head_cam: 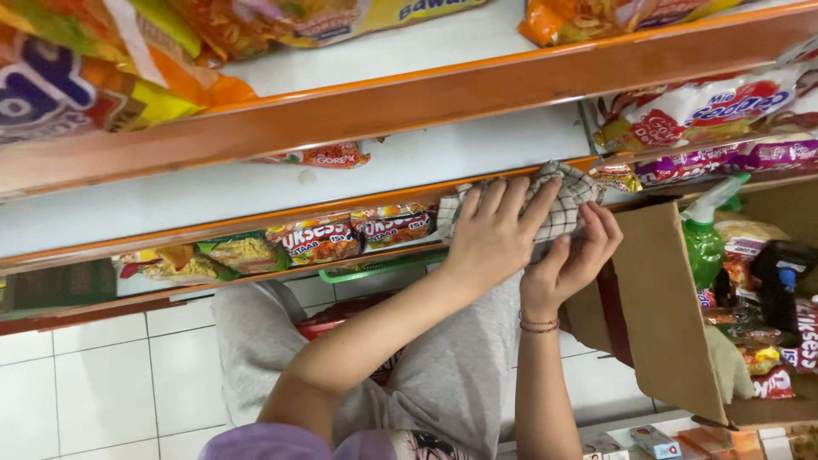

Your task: The person wipes down instant noodle packages with a cloth, scans them using a handheld barcode scanner, and places them back onto the shelves in a organized manner.

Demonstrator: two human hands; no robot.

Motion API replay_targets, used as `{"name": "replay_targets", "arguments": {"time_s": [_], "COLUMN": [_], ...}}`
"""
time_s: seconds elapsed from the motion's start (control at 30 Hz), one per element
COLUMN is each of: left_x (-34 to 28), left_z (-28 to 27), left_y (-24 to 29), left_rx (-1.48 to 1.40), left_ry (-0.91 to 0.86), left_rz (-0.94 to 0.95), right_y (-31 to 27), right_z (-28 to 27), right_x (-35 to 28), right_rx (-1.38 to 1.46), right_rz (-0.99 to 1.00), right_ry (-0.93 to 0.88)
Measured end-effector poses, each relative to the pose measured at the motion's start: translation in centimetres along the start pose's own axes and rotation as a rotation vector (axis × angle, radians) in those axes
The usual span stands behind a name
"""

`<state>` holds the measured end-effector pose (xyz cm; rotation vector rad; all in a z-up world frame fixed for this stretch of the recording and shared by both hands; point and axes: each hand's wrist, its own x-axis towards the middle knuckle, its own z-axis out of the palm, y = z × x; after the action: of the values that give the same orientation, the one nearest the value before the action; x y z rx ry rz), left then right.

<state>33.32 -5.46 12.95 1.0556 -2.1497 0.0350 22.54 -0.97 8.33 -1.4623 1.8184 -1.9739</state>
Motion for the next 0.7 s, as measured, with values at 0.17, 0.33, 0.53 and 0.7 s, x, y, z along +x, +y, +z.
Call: {"name": "replay_targets", "arguments": {"time_s": [0.17,0.33,0.53,0.7], "left_x": [0.7,0.4,1.7,1.3], "left_z": [0.1,0.9,2.2,1.6], "left_y": [0.2,-0.2,0.6,0.3], "left_rx": [0.056,0.087,-0.098,0.046], "left_ry": [-0.103,-0.027,-0.089,-0.036], "left_rz": [-0.040,0.170,0.216,0.152], "right_y": [0.0,3.2,4.6,2.6], "right_z": [0.4,0.1,-1.8,-2.1], "right_x": [0.6,0.7,0.2,0.1], "right_rx": [0.279,0.507,0.438,0.513], "right_rz": [0.135,0.314,0.208,0.209], "right_ry": [0.034,0.182,0.325,0.236]}}
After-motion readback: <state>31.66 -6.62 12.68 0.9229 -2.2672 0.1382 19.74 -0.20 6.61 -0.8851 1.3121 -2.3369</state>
